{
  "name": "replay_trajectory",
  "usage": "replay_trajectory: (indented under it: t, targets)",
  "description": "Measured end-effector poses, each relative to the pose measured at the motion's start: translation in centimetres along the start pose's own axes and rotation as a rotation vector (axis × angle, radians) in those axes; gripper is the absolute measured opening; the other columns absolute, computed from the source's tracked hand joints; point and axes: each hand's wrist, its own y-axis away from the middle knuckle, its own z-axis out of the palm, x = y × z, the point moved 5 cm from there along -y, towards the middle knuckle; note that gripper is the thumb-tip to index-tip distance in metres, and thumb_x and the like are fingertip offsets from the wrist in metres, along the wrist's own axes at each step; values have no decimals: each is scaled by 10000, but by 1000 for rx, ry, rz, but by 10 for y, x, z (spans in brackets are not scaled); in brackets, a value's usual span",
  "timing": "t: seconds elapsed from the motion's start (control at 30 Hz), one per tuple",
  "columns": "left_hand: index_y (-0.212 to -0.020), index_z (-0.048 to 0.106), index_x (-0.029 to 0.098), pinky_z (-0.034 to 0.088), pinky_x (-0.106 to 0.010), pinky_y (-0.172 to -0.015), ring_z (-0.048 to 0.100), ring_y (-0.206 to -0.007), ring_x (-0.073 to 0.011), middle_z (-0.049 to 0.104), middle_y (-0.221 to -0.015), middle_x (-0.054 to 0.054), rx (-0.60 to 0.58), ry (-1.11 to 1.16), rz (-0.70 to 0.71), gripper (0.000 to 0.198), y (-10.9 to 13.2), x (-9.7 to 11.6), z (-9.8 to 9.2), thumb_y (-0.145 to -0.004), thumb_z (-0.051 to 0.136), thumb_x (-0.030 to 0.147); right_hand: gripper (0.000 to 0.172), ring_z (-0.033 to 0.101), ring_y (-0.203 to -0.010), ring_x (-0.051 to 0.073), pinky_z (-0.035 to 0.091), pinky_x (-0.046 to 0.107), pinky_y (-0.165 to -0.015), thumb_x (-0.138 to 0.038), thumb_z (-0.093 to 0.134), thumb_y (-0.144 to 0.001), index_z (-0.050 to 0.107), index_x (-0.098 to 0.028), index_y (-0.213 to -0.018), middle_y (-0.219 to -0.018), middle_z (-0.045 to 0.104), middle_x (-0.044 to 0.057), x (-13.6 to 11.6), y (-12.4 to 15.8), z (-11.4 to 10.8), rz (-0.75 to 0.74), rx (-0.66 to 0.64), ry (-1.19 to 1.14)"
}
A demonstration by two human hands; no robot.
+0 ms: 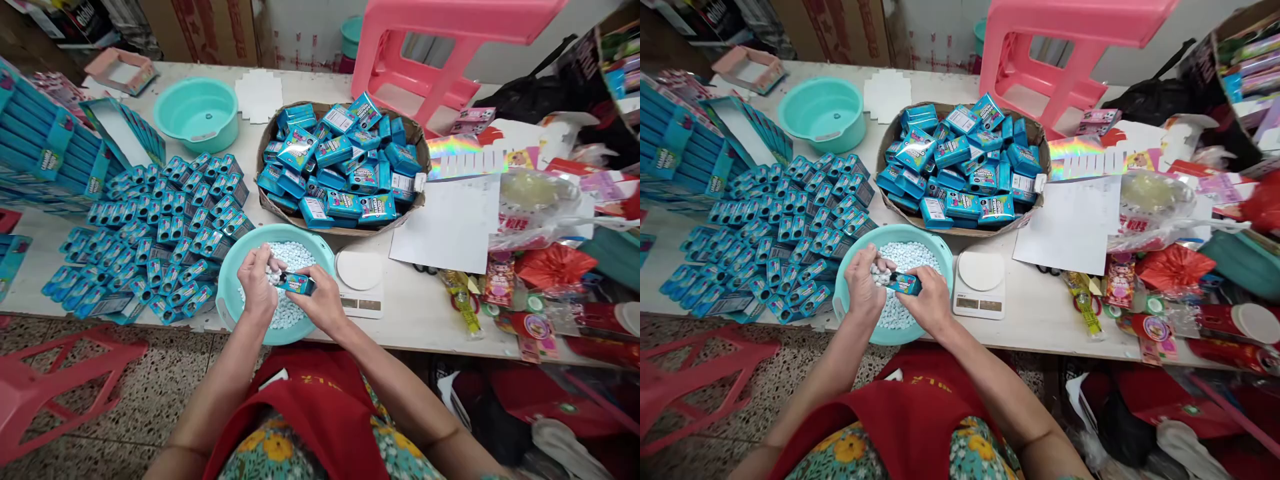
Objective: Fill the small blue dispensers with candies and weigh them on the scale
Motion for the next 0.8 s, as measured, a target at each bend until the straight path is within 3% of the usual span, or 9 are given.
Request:
replay_trajectory:
  t: [0.17, 0.57, 0.7, 0.8]
  targets:
    - [-680, 507, 173, 433, -211, -539, 540, -499, -92, 496, -527, 53, 31, -52, 110, 253, 4, 18, 5, -787, 623, 371, 251, 581, -884, 204, 432, 320, -792, -213, 681, -679, 588, -227, -912, -882, 626, 15, -14, -4, -2, -38, 34, 5]
    - [-645, 524, 177, 458, -238, -523, 569, -495, -121, 486, -496, 34, 43, -18, 8, 361, 1, 13, -2, -832, 532, 485, 242, 593, -879, 203, 439, 330, -801, -213, 675, -687, 601, -232, -916, -893, 642, 14, -9, -2, 2, -12, -25, -23]
    - [-613, 529, 169, 385, -206, -441, 477, -413, -85, 464, -460, 38, 58, -5, 5, 371, 3, 6, 1, -831, 545, 468, 250, 594, -886, 201, 443, 330, -803, -205, 688, -683, 603, -230, -917, -903, 643, 15, -5, -3, 0, -10, -14, -41]
    - [-599, 526, 164, 313, -193, -386, 407, -374, -65, 437, -442, 43, -11, -35, -25, 369, 3, 0, 10, -822, 568, 454, 260, 596, -877, 200, 455, 326, -792, -198, 693, -672, 608, -225, -916, -897, 641, 16, 1, -3, 1, 6, -33, -66]
